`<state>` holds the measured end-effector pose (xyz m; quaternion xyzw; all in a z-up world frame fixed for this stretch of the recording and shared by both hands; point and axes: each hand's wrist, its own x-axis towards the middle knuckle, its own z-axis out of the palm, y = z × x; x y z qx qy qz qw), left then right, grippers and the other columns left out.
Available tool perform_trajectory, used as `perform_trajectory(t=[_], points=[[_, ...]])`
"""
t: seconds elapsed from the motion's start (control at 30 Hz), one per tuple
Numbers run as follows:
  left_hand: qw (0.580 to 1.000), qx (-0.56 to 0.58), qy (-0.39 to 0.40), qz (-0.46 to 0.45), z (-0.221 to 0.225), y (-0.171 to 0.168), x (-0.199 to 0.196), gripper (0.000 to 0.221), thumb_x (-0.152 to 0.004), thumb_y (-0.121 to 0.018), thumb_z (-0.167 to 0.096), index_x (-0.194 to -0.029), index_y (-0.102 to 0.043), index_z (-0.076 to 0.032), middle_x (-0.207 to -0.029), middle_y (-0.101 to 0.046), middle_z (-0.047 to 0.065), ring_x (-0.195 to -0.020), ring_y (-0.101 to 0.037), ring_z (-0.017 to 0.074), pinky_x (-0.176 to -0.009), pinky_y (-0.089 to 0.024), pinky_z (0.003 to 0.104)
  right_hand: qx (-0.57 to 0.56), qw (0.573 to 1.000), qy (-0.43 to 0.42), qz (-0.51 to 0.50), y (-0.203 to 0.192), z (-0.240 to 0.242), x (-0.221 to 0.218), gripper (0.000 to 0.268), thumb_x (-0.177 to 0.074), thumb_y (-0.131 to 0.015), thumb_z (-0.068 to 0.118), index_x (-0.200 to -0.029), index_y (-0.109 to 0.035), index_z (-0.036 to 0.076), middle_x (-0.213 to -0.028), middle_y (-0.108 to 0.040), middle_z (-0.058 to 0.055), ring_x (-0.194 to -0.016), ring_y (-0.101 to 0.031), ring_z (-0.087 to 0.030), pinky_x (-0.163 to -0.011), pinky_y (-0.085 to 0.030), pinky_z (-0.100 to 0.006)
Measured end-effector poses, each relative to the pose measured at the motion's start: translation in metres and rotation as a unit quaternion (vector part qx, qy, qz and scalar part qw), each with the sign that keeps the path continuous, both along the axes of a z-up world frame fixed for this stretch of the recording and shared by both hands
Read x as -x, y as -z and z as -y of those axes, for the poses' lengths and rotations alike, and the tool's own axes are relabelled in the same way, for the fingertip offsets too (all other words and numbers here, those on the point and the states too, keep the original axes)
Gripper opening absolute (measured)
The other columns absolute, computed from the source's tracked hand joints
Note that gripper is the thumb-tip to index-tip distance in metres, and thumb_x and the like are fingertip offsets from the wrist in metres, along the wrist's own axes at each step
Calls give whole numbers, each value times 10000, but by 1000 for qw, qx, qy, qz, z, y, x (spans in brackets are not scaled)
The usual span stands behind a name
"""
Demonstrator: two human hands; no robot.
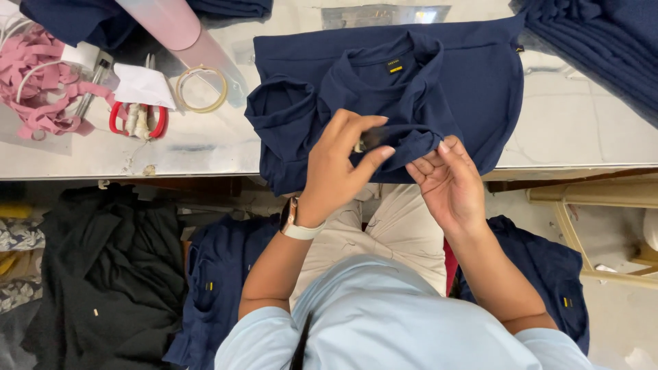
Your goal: Trimming loose threads from navy blue t-shirts using a small hand trimmer and folding them at a quality control station.
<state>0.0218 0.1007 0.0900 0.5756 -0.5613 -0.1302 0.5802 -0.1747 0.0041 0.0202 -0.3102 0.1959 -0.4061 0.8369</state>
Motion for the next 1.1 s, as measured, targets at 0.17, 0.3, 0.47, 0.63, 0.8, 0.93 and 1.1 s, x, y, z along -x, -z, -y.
perform_trajectory(t=[0.17,0.3,0.47,0.63,0.8,0.93,1.1], points=[[997,61,-15,48,2,-7,9,312,-923,-797,-122,-1217,-702,-163,-938,-566,-20,-756,-603,205,-681,-543,317,24,1000,3,-4,13,2,3,79,-1084,-495,161,-1016,-529,141,-1054,-779,-175,-1046,-774,-248,-957,-643,-397],[990,62,-19,128,11,-3,15,398,-807,-806,-32,-1171,-706,-159,-950,-554,-3,-796,-625,232,-694,-568,341,57,998,4,-4,17,0,-1,78,-1091,-489,150,-1021,-519,134,-1033,-779,-160,-1038,-774,-242,-952,-644,-393],[994,71,-58,58,13,-16,14,381,-797,-630,120,-968,-693,-215,-887,-542,-49,-705,-590,247,-653,-543,357,44,999,9,-4,23,0,2,72,-1084,-493,126,-1022,-530,126,-1007,-780,-150,-993,-783,-234,-932,-652,-405],[993,79,-30,-79,9,-2,5,199,-997,-564,-16,-963,-673,-179,-875,-565,-37,-710,-567,162,-681,-500,285,7,1000,-9,1,28,10,7,81,-1080,-492,154,-1017,-538,131,-1032,-780,-158,-1017,-781,-257,-941,-646,-417],[991,-6,-28,-127,1,33,-5,161,-1066,-616,-250,-1027,-704,-121,-874,-640,29,-820,-657,170,-732,-531,305,-67,996,-36,44,13,19,11,129,-1082,-490,189,-1027,-599,147,-1105,-784,-130,-1087,-764,-251,-983,-625,-416],[990,-113,-37,-70,-2,44,-1,229,-1048,-626,-228,-1109,-700,-21,-1002,-696,194,-972,-697,396,-813,-560,454,-119,990,-45,67,0,21,10,192,-1090,-477,218,-1045,-653,155,-1163,-777,-109,-1122,-750,-222,-1007,-604,-387],[956,-178,92,-213,15,86,5,244,-1070,-582,-320,-1110,-704,-113,-710,-667,87,-735,-661,181,-684,-539,329,-144,984,-51,92,27,35,20,263,-1089,-464,260,-1049,-697,145,-1152,-784,-78,-1145,-738,-211,-1075,-555,-400]])
